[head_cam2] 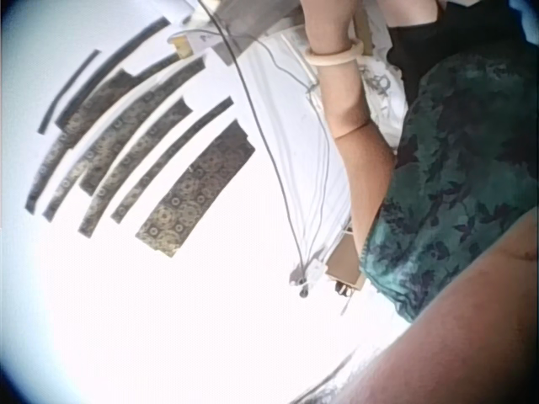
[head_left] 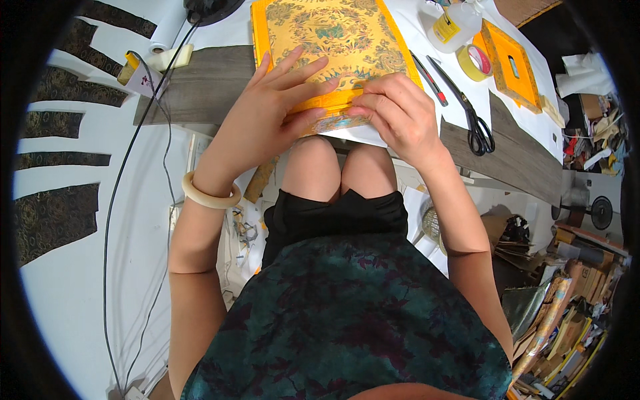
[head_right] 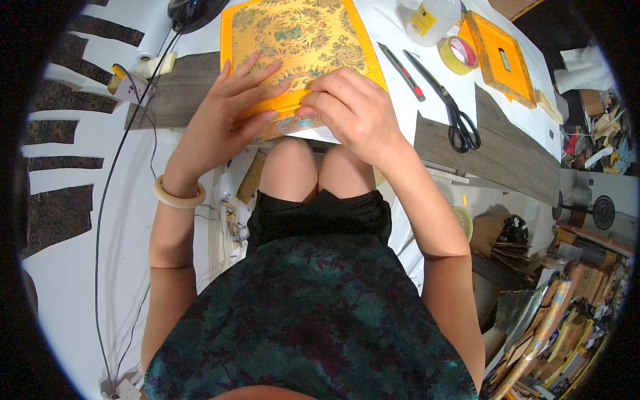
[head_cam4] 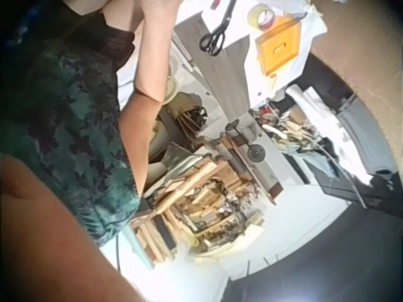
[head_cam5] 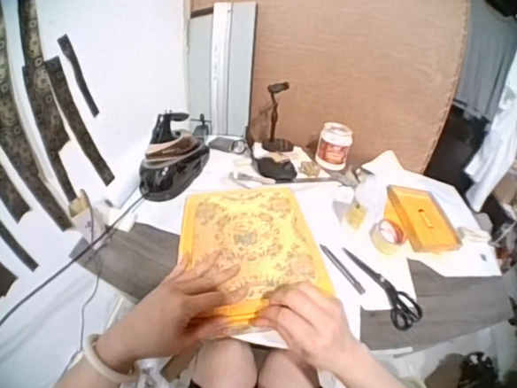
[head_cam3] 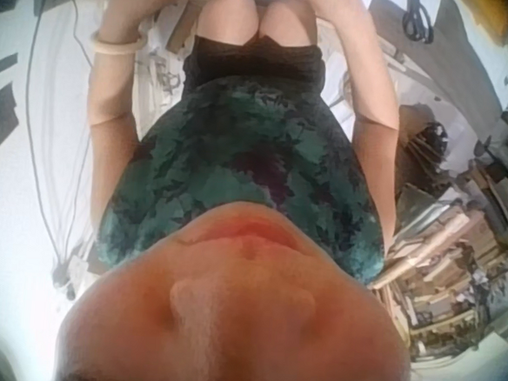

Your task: The person assembles a decorative box by applying glue to the edges of a yellow frame, attaching a patterned lid, and trimming excess material with a craft knife. The person handles the box components and tools directly on a cluttered workbench.

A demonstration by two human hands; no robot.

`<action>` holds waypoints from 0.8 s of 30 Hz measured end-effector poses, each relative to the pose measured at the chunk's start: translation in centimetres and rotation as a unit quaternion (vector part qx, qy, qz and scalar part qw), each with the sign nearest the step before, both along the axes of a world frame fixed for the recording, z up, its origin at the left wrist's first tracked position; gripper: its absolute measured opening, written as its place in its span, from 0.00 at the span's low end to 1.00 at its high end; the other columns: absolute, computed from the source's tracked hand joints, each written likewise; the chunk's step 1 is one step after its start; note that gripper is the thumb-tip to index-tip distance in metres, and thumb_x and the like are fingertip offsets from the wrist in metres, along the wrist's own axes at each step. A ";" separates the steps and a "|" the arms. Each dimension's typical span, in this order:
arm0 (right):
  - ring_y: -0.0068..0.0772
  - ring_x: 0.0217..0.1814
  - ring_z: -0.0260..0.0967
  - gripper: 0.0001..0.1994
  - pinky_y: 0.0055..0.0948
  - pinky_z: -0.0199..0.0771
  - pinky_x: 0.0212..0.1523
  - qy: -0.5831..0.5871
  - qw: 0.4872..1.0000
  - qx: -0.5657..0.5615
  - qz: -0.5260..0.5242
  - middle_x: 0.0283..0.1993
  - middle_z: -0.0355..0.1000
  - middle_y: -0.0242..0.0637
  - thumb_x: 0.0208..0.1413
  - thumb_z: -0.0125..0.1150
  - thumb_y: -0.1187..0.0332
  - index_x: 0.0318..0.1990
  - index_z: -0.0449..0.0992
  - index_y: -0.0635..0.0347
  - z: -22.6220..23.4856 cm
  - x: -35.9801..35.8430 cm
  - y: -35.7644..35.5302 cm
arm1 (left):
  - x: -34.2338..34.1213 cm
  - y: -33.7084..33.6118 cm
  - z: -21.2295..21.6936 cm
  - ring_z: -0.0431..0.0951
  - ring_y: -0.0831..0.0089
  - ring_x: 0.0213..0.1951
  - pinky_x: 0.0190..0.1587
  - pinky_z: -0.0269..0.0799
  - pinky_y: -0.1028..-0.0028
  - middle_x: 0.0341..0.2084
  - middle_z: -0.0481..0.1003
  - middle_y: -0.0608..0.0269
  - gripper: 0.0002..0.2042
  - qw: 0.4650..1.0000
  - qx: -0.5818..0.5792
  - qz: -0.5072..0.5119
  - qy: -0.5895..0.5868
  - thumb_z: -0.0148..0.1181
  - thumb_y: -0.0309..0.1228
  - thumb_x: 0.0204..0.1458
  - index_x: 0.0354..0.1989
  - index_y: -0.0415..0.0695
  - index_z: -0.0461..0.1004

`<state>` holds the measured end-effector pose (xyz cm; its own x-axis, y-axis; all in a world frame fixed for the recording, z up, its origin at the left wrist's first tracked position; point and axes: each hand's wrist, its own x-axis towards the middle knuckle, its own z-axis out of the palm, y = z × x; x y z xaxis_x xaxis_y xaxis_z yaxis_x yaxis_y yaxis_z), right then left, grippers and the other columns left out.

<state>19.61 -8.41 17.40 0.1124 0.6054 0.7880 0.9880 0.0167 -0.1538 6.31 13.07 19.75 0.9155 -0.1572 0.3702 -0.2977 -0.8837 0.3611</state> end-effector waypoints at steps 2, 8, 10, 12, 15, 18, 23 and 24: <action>0.38 0.38 0.75 0.13 0.35 0.78 0.35 0.012 1.000 -0.006 0.001 0.38 0.76 0.33 0.42 0.77 0.68 0.35 0.80 0.59 -0.1 0.3 -0.1 | -0.1 -0.2 0.1 0.61 0.48 0.73 0.74 0.49 0.42 0.65 0.72 0.64 0.23 1.000 0.014 0.008 -0.004 0.68 0.40 0.56 0.62 0.57 0.77; 0.38 0.40 0.76 0.15 0.34 0.79 0.41 0.019 1.000 0.009 -0.005 0.40 0.78 0.32 0.40 0.79 0.64 0.36 0.83 0.58 -0.6 0.5 -0.1 | -0.1 -0.3 -0.4 0.60 0.53 0.73 0.73 0.51 0.44 0.68 0.69 0.68 0.27 0.999 0.031 0.020 -0.010 0.73 0.40 0.50 0.62 0.58 0.78; 0.38 0.41 0.76 0.14 0.34 0.79 0.42 0.046 0.999 0.007 -0.004 0.40 0.79 0.32 0.41 0.79 0.64 0.35 0.83 0.58 -1.1 0.3 -0.1 | -0.1 -0.4 -0.6 0.60 0.55 0.74 0.73 0.51 0.45 0.68 0.70 0.68 0.27 0.999 0.036 0.023 -0.014 0.74 0.39 0.49 0.61 0.58 0.78; 0.38 0.41 0.77 0.14 0.36 0.80 0.46 0.067 0.998 0.002 -0.005 0.39 0.79 0.33 0.41 0.80 0.65 0.35 0.84 0.59 -1.4 0.2 -0.2 | -0.1 -0.5 -0.8 0.60 0.56 0.74 0.74 0.52 0.46 0.68 0.70 0.67 0.28 0.999 0.042 0.026 -0.012 0.74 0.39 0.49 0.61 0.57 0.78; 0.37 0.42 0.77 0.14 0.39 0.80 0.50 0.081 0.997 -0.005 -0.006 0.39 0.80 0.33 0.41 0.81 0.66 0.36 0.84 0.60 -1.8 0.2 -0.4 | -0.2 -0.7 -0.8 0.60 0.56 0.74 0.74 0.51 0.47 0.68 0.70 0.67 0.28 0.999 0.043 0.026 -0.013 0.74 0.38 0.49 0.61 0.57 0.78; 0.38 0.43 0.76 0.15 0.36 0.78 0.45 0.082 0.996 -0.020 0.002 0.41 0.79 0.33 0.42 0.79 0.65 0.36 0.83 0.60 -1.4 0.2 -0.4 | -0.1 -0.8 -0.9 0.62 0.56 0.73 0.73 0.52 0.49 0.65 0.73 0.67 0.25 0.998 0.044 0.027 -0.026 0.72 0.42 0.52 0.60 0.56 0.79; 0.36 0.54 0.74 0.20 0.32 0.74 0.56 0.254 0.967 -0.016 -0.019 0.52 0.79 0.34 0.54 0.74 0.64 0.53 0.80 0.61 1.2 2.8 -3.4 | 0.3 -0.2 -0.6 0.65 0.54 0.70 0.71 0.55 0.49 0.61 0.75 0.64 0.17 0.999 0.000 0.021 -0.032 0.71 0.39 0.54 0.53 0.53 0.83; 0.33 0.57 0.73 0.22 0.33 0.73 0.58 0.354 0.931 0.042 -0.079 0.56 0.78 0.34 0.59 0.72 0.63 0.59 0.78 0.61 1.0 4.6 -4.4 | 0.5 0.0 -0.8 0.67 0.53 0.69 0.70 0.56 0.50 0.60 0.76 0.63 0.16 0.999 0.002 0.022 -0.039 0.71 0.37 0.54 0.52 0.53 0.83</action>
